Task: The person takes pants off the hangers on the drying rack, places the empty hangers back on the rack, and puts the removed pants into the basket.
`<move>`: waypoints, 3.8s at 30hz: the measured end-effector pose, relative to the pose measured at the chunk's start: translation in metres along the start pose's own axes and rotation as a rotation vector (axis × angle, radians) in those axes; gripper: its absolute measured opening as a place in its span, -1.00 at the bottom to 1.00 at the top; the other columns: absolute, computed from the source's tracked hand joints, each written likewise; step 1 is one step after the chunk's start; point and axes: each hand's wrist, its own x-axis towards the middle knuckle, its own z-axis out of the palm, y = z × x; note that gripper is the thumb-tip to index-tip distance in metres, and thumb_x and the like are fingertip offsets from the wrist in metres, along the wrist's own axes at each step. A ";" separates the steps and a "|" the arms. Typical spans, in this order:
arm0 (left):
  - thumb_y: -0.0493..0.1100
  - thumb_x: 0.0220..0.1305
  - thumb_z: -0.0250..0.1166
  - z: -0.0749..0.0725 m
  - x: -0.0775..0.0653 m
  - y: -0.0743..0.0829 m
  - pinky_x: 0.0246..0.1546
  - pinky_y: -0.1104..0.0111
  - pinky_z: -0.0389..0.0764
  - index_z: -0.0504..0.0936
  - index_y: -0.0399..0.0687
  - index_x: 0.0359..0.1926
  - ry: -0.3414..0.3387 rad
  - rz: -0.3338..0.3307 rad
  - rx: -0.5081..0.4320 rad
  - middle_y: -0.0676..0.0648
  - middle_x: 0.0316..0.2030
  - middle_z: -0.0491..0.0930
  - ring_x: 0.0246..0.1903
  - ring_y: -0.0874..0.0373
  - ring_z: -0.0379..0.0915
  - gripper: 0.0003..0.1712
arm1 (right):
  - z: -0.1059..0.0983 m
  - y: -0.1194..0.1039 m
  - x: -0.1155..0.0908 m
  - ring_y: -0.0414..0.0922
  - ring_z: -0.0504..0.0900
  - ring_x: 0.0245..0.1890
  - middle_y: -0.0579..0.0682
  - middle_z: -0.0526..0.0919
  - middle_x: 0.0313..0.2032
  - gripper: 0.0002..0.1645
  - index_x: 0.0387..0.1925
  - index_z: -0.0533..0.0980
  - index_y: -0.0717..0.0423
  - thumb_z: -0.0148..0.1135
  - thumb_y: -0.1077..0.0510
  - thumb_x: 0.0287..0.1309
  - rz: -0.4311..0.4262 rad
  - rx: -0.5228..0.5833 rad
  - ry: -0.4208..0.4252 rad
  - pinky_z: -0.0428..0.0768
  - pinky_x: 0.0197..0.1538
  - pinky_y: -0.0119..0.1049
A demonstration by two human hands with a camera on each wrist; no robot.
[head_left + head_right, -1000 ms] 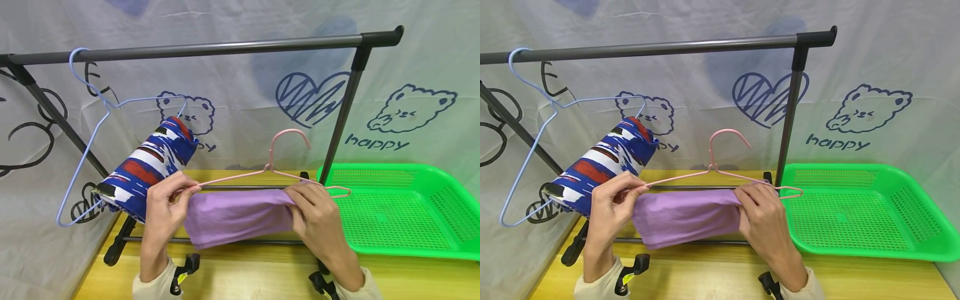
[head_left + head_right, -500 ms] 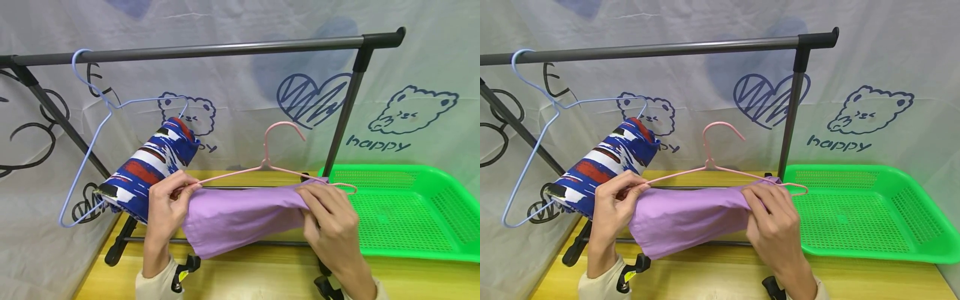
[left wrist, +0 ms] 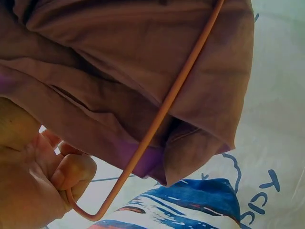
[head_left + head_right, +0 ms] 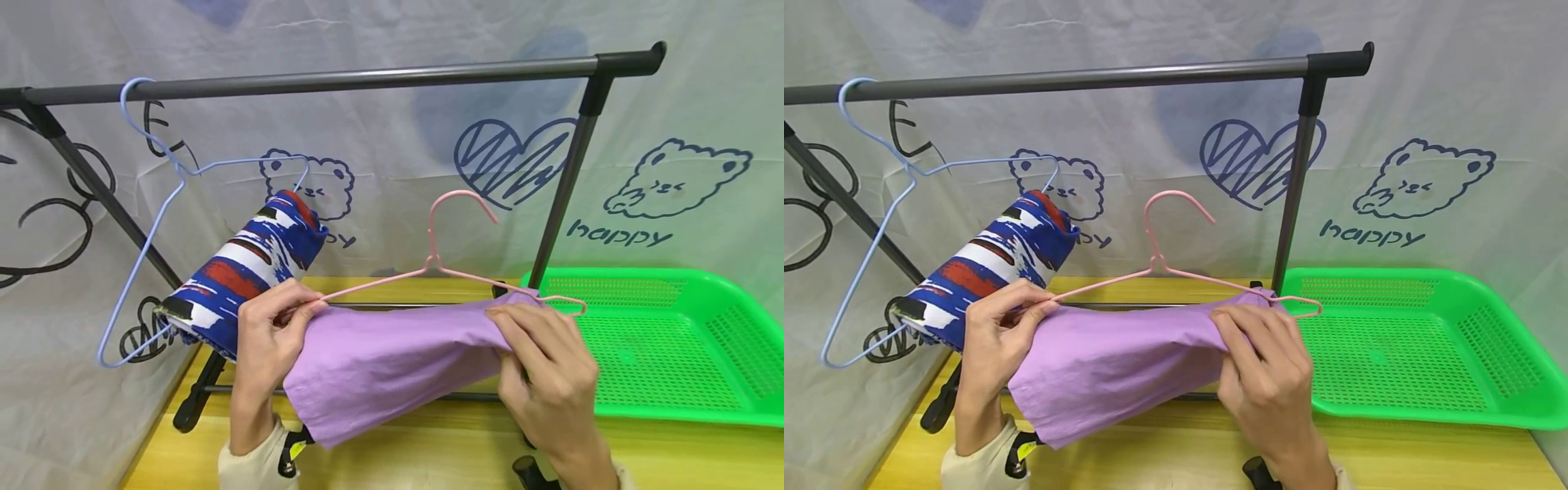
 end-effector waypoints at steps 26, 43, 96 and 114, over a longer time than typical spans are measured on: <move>-0.49 0.13 0.48 0.001 -0.001 0.004 -0.53 0.52 0.34 0.80 -0.14 -0.36 0.020 0.013 0.026 0.02 -0.49 0.65 -0.54 0.23 0.43 -0.81 | 0.013 -0.026 0.007 0.19 0.64 -0.48 0.21 0.74 -0.42 -0.61 -0.42 0.69 0.41 -0.09 0.52 -0.12 -0.034 0.016 0.120 0.51 -0.29 -0.05; -0.50 0.12 0.48 -0.008 -0.001 -0.003 -0.53 0.54 0.35 0.79 -0.13 -0.39 0.030 -0.005 0.040 0.01 -0.53 0.62 -0.55 0.24 0.41 -0.80 | 0.006 -0.023 0.010 0.21 0.63 -0.48 0.25 0.72 -0.46 -0.71 -0.47 0.68 0.45 0.01 0.49 -0.05 -0.011 0.075 0.200 0.54 -0.17 -0.12; -0.57 0.27 0.29 0.000 0.002 0.021 -0.23 0.57 0.62 0.77 -0.34 -0.03 0.491 -0.109 -0.115 -0.24 -0.23 0.66 -0.28 0.12 0.56 -0.70 | -0.043 0.035 -0.007 0.25 0.70 -0.20 0.25 0.77 -0.21 -0.69 -0.19 0.74 0.37 0.15 0.37 0.11 0.286 -0.147 -0.111 0.46 0.25 -0.40; -0.47 0.30 0.34 0.013 0.001 0.019 -0.12 0.47 0.66 0.79 -0.23 -0.02 0.416 -0.128 0.039 -0.18 -0.25 0.73 -0.27 0.17 0.66 -0.72 | -0.045 0.036 -0.010 0.24 0.70 -0.20 0.25 0.77 -0.21 -0.69 -0.19 0.74 0.37 0.16 0.37 0.10 0.304 -0.170 -0.122 0.44 0.24 -0.45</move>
